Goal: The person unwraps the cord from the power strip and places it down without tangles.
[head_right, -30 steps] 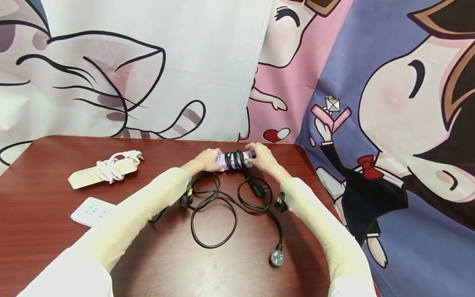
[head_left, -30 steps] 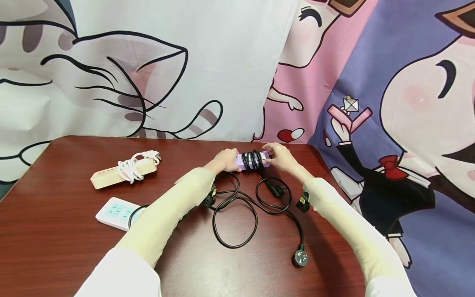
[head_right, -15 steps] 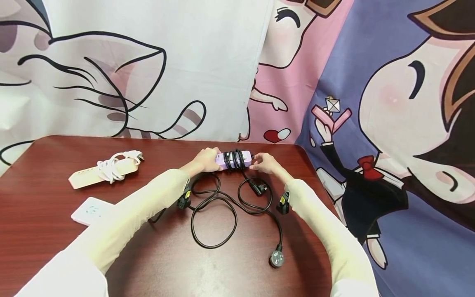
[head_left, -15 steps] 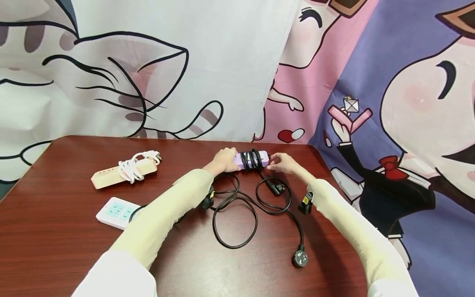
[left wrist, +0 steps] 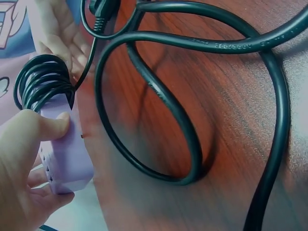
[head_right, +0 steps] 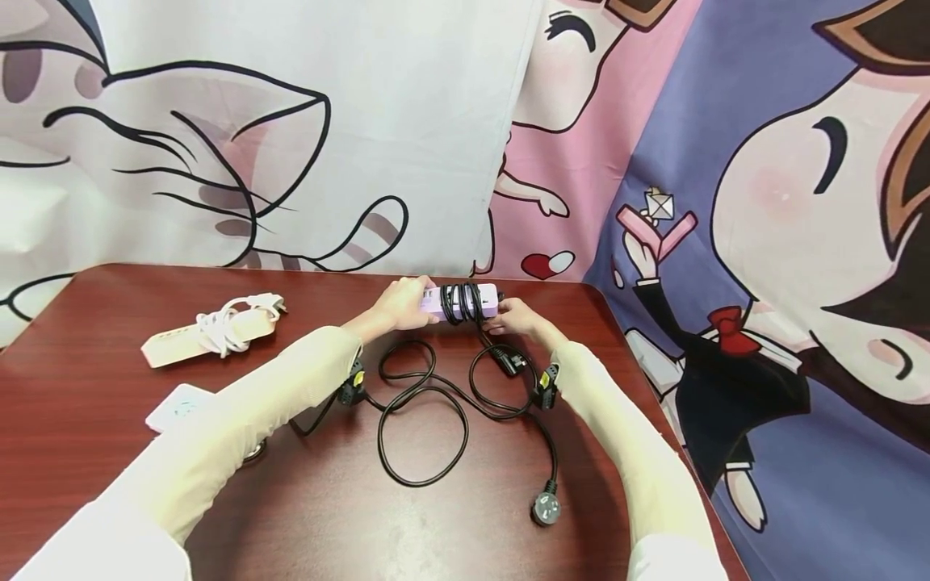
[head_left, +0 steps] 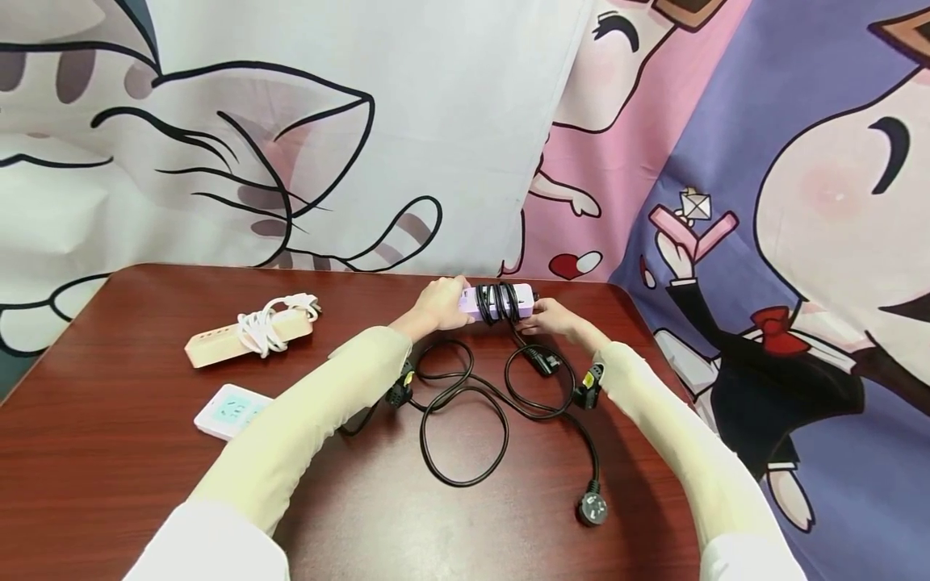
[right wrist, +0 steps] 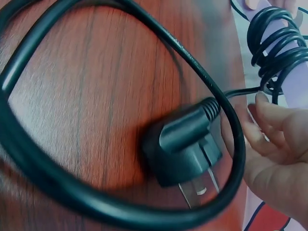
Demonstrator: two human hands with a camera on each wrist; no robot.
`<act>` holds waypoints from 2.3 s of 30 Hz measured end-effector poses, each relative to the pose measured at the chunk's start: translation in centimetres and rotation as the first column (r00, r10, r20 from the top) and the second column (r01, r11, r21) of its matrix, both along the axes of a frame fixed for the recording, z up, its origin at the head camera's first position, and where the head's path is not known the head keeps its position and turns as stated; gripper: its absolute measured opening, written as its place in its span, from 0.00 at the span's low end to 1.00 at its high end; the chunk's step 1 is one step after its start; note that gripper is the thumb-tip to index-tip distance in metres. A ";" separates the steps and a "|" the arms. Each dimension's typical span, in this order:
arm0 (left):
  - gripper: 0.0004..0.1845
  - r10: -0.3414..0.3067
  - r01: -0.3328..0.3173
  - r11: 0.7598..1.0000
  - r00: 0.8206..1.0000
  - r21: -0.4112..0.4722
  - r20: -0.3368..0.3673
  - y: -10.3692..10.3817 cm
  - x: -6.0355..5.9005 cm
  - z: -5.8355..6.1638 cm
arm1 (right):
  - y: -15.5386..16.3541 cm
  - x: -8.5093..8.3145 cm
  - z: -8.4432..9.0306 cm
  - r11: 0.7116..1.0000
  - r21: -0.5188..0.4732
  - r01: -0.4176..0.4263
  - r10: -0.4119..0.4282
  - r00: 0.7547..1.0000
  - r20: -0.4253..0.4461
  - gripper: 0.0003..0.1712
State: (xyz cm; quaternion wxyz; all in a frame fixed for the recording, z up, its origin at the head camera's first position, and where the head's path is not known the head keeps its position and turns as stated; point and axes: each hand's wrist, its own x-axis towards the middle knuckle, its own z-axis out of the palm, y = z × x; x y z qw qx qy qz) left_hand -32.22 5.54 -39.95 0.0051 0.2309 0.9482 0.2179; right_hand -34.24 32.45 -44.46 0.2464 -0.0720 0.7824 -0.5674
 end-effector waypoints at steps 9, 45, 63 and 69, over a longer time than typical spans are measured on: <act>0.30 0.012 -0.012 1.000 1.000 0.028 -0.005 -0.4 0.2 0.6 | -2.1 2.3 2.4 0.998 -0.049 0.030 -0.025 0.994 0.102 0.15; 0.30 -0.067 0.065 0.998 0.992 0.024 0.110 -2.8 1.1 0.6 | -2.4 1.6 5.3 0.906 0.299 0.300 -0.254 0.950 -0.182 0.16; 0.30 0.044 -0.046 0.999 0.996 0.017 0.082 -3.6 1.4 0.9 | -1.1 2.3 6.1 0.880 0.359 0.311 -0.183 0.920 -0.347 0.16; 0.30 0.080 -0.082 0.996 0.993 0.022 0.084 -3.7 1.4 0.9 | -0.7 2.3 6.2 0.890 0.347 0.297 -0.181 0.927 -0.330 0.18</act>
